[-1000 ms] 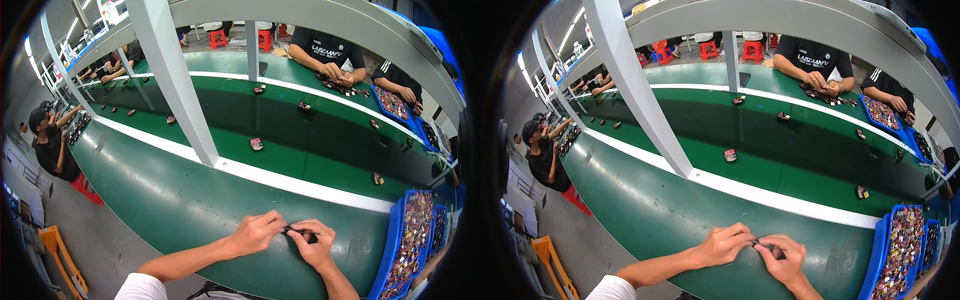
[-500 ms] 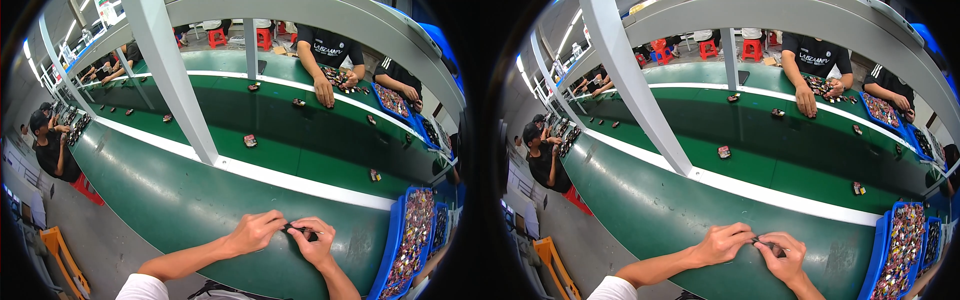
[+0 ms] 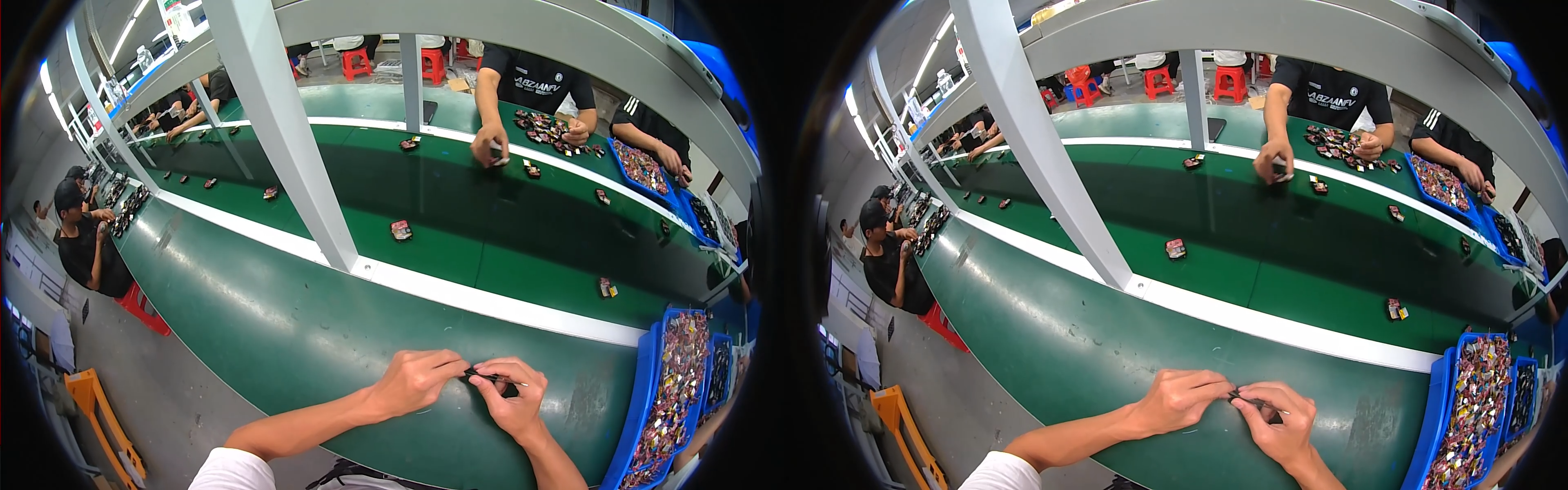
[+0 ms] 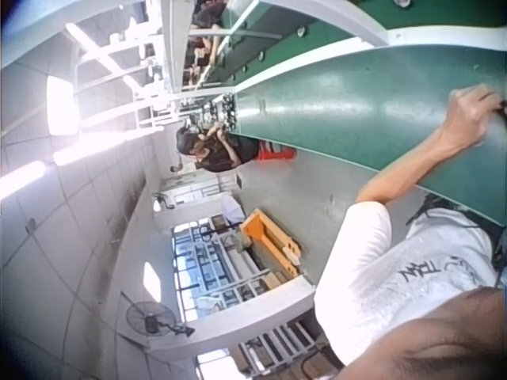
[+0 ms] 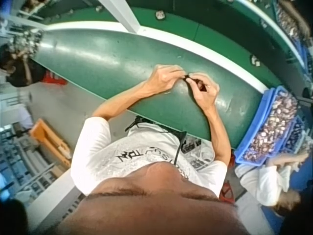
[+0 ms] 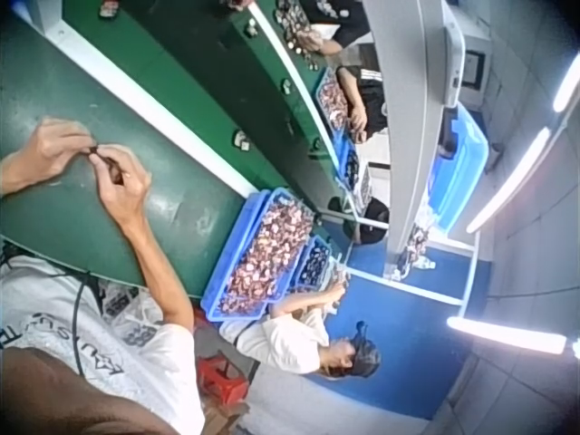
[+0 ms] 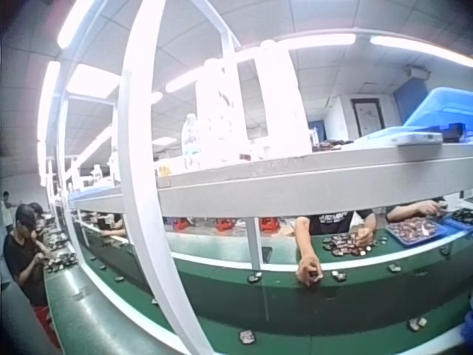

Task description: Assemble small plastic and electronic components onto toy car chassis using hands and tweezers at a factory assembly line.

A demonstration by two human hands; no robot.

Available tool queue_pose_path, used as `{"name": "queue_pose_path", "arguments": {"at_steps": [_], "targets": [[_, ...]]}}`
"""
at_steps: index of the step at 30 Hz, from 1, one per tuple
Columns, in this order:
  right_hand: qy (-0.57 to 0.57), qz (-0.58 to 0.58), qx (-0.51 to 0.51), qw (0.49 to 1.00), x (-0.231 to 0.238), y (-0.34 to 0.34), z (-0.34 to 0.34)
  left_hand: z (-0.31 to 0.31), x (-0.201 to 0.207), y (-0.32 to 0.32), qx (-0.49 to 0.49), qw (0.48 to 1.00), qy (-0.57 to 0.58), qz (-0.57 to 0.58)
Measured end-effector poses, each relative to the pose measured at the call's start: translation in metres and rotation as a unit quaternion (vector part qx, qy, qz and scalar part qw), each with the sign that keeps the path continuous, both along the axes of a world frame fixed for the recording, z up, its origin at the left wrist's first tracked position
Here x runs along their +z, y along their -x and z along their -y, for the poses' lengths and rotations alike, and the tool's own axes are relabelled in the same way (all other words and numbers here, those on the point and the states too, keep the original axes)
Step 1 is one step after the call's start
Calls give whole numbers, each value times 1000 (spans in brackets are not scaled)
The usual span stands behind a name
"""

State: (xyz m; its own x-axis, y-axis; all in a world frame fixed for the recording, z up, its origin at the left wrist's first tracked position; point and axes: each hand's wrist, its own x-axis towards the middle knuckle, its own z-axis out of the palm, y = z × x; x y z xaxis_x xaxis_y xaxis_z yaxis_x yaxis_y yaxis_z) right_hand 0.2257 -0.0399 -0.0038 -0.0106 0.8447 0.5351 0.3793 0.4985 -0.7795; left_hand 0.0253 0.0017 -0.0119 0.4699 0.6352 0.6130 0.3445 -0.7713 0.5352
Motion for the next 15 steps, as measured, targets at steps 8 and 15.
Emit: {"name": "queue_pose_path", "arguments": {"at_steps": [8,15], "targets": [[5,4,-1,1000,0,-1,1,1,0,-1,4,1000,0,-2],[4,4,0,1000,1,-1,0,1,1,-2,5,1000,-5,0]]}}
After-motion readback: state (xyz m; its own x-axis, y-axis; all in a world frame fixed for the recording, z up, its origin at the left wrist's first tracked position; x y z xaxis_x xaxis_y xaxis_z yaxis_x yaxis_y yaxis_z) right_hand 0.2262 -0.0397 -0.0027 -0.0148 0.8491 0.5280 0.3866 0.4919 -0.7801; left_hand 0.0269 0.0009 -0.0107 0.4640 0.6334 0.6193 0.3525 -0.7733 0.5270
